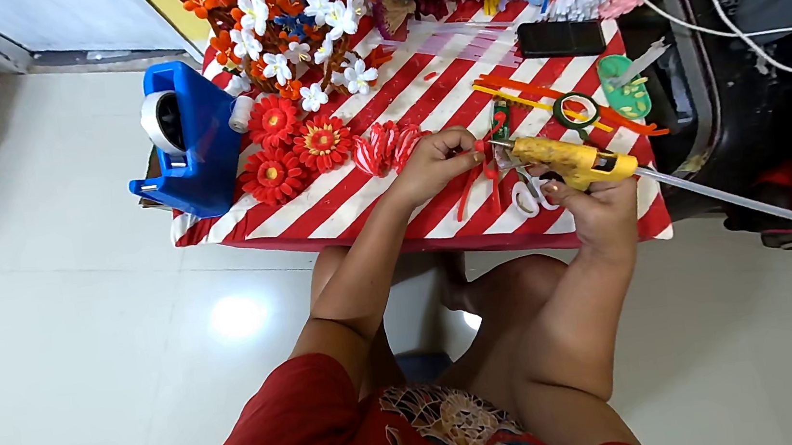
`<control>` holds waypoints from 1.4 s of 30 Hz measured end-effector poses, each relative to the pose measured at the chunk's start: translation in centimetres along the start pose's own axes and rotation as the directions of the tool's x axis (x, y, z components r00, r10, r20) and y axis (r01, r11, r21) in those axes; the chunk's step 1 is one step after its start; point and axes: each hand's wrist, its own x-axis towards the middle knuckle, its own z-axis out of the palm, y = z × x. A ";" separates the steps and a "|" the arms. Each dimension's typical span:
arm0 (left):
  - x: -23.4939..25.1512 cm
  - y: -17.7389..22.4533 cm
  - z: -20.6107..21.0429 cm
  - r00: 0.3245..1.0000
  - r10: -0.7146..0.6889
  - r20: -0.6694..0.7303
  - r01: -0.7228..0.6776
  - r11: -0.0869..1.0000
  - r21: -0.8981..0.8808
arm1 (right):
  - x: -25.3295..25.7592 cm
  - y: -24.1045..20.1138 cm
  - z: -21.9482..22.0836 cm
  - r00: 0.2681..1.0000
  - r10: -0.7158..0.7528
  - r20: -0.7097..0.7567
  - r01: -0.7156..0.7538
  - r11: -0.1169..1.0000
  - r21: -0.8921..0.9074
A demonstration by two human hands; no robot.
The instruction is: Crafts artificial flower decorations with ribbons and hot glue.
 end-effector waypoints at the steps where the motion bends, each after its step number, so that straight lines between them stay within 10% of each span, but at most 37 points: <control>1: 0.0 0.0 0.0 1.000 0.002 0.000 -0.002 1.000 0.004 | 0.0 0.1 -0.1 1.000 -0.012 0.014 0.011 1.000 0.009; 42: 0.1 -0.1 0.2 0.999 0.039 0.017 -0.039 0.999 -0.004 | 0.0 -0.2 0.1 0.998 0.055 0.012 -0.055 0.998 -0.027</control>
